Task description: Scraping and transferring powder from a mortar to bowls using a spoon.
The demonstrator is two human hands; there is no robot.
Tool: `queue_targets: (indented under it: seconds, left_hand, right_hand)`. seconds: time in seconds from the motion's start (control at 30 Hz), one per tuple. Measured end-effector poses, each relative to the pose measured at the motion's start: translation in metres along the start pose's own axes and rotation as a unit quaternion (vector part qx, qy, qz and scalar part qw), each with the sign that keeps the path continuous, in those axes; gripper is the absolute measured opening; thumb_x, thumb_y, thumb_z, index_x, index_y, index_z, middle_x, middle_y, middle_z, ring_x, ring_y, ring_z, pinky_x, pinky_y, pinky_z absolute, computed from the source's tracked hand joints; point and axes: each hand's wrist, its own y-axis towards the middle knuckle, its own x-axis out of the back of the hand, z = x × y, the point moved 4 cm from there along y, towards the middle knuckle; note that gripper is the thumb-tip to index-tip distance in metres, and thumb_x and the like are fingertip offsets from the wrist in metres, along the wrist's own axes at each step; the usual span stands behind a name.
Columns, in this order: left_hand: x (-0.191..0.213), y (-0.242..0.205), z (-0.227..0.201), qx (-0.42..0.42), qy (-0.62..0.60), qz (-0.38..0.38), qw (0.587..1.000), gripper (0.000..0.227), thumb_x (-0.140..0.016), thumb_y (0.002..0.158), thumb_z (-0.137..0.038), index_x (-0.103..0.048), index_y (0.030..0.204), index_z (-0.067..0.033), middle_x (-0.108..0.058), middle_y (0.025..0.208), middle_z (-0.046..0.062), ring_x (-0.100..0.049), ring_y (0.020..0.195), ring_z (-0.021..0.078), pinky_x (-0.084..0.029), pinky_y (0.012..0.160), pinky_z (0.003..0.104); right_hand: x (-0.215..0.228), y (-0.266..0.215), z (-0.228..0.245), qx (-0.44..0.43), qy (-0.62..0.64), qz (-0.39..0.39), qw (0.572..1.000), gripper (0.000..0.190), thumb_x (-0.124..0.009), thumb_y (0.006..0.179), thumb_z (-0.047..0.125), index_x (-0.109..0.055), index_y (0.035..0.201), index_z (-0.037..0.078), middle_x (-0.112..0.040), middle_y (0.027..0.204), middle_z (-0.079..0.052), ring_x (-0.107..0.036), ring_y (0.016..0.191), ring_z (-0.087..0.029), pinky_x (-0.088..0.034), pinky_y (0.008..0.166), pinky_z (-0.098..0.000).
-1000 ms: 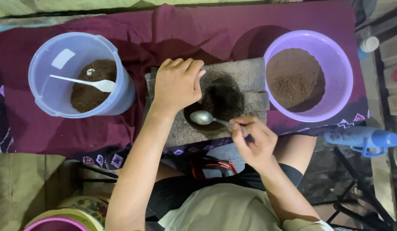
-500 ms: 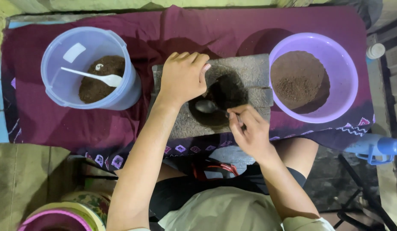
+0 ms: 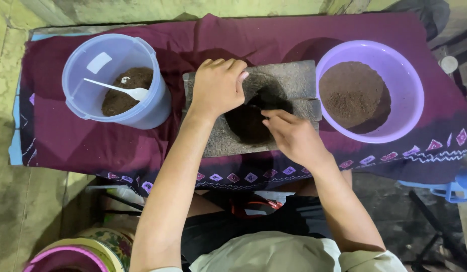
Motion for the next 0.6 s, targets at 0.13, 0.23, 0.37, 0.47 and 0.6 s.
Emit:
queue_targets:
  seconds: [0.13,0.23,0.37,0.47,0.6]
  left_hand:
    - [0.003,-0.002,-0.003,0.008,-0.004,0.009,1.000,0.016,-0.056,0.097,-0.027,-0.071,0.097,-0.0215,-0.065,0.077,-0.001,-0.070,0.070,0.0237,-0.053,0.068,0.038]
    - [0.005,0.000,-0.003,0.021,-0.011,0.011,1.000,0.015,-0.058,0.095,-0.026,-0.071,0.093,-0.0196,-0.065,0.075,0.000,-0.069,0.069,0.0248,-0.053,0.067,0.039]
    - [0.008,0.001,-0.005,0.026,-0.004,0.020,0.999,0.014,-0.058,0.094,-0.027,-0.069,0.091,-0.0188,-0.064,0.074,0.000,-0.070,0.070,0.0250,-0.053,0.068,0.039]
    - [0.011,0.004,-0.005,0.031,-0.003,0.026,0.999,0.014,-0.058,0.094,-0.026,-0.069,0.091,-0.0187,-0.064,0.074,0.000,-0.070,0.071,0.0249,-0.053,0.068,0.039]
    - [0.007,0.001,-0.005,0.036,0.000,0.031,0.999,0.011,-0.059,0.092,-0.024,-0.069,0.089,-0.0191,-0.063,0.074,-0.001,-0.070,0.071,0.0245,-0.052,0.068,0.039]
  right_hand:
    - [-0.014,-0.018,-0.026,-0.007,0.032,-0.051,0.998,0.024,-0.072,0.099,0.001,-0.064,0.076,0.002,-0.078,0.103,-0.010,-0.076,0.086,-0.035,-0.061,0.068,-0.0361]
    - [-0.010,-0.012,-0.015,0.020,-0.003,-0.062,0.998,0.023,-0.071,0.100,0.001,-0.066,0.077,0.002,-0.079,0.107,-0.011,-0.076,0.089,-0.033,-0.061,0.069,-0.0360]
    - [-0.004,-0.004,0.002,0.039,0.039,0.007,0.998,0.024,-0.067,0.098,-0.003,-0.061,0.075,-0.003,-0.077,0.099,-0.020,-0.075,0.086,-0.041,-0.062,0.067,-0.0421]
    - [-0.010,-0.013,-0.012,0.037,0.054,-0.024,0.998,0.027,-0.068,0.098,-0.002,-0.061,0.072,-0.001,-0.078,0.098,-0.016,-0.075,0.081,-0.038,-0.060,0.065,-0.0396]
    - [-0.007,-0.020,-0.017,0.045,-0.013,-0.112,0.993,0.033,-0.070,0.098,-0.003,-0.058,0.068,0.001,-0.078,0.099,-0.013,-0.072,0.070,-0.033,-0.057,0.058,-0.0348]
